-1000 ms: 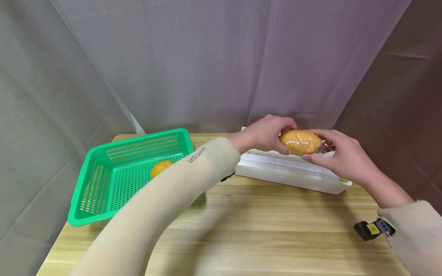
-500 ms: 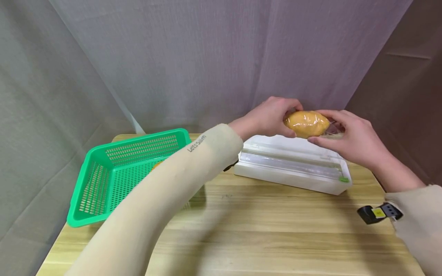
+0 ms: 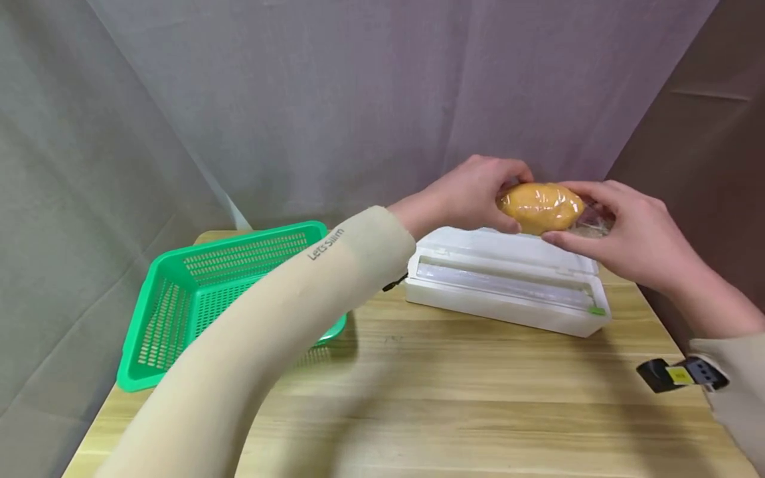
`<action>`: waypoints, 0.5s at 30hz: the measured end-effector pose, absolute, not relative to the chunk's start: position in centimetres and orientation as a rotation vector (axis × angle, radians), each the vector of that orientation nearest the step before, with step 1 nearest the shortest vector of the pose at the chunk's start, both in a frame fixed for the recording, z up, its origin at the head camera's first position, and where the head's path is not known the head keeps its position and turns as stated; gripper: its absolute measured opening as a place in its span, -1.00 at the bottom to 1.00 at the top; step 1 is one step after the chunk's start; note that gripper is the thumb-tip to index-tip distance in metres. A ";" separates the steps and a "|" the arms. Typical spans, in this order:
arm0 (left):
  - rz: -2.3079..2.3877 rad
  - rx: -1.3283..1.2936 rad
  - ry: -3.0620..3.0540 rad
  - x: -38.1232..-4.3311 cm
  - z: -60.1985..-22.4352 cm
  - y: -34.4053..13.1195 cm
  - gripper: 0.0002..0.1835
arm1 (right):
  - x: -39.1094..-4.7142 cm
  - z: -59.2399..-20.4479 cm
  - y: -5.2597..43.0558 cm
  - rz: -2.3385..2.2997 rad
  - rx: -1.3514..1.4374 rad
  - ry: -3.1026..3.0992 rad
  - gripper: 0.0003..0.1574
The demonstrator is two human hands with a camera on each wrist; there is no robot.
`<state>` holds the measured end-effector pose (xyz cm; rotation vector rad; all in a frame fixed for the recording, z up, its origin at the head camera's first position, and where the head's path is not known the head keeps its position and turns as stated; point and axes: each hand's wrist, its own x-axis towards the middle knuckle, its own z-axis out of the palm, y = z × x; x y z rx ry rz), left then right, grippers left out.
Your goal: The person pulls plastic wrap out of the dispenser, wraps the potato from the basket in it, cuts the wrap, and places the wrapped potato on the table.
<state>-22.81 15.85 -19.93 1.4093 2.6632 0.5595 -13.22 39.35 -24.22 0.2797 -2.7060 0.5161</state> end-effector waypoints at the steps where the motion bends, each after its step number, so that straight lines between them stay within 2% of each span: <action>1: 0.548 1.400 2.648 -22.4 -20.0 15.8 -0.46 | -12.8 -24.4 39.3 0.522 0.279 -2.709 -0.13; 8: 0.450 1.348 2.559 -19.4 -21.1 15.8 -0.39 | -9.1 -26.5 39.4 0.565 0.289 -2.722 -0.12; 15: 0.407 1.276 2.489 -16.8 -24.3 15.3 -0.40 | -6.1 -30.0 39.3 0.651 0.397 -2.735 -0.14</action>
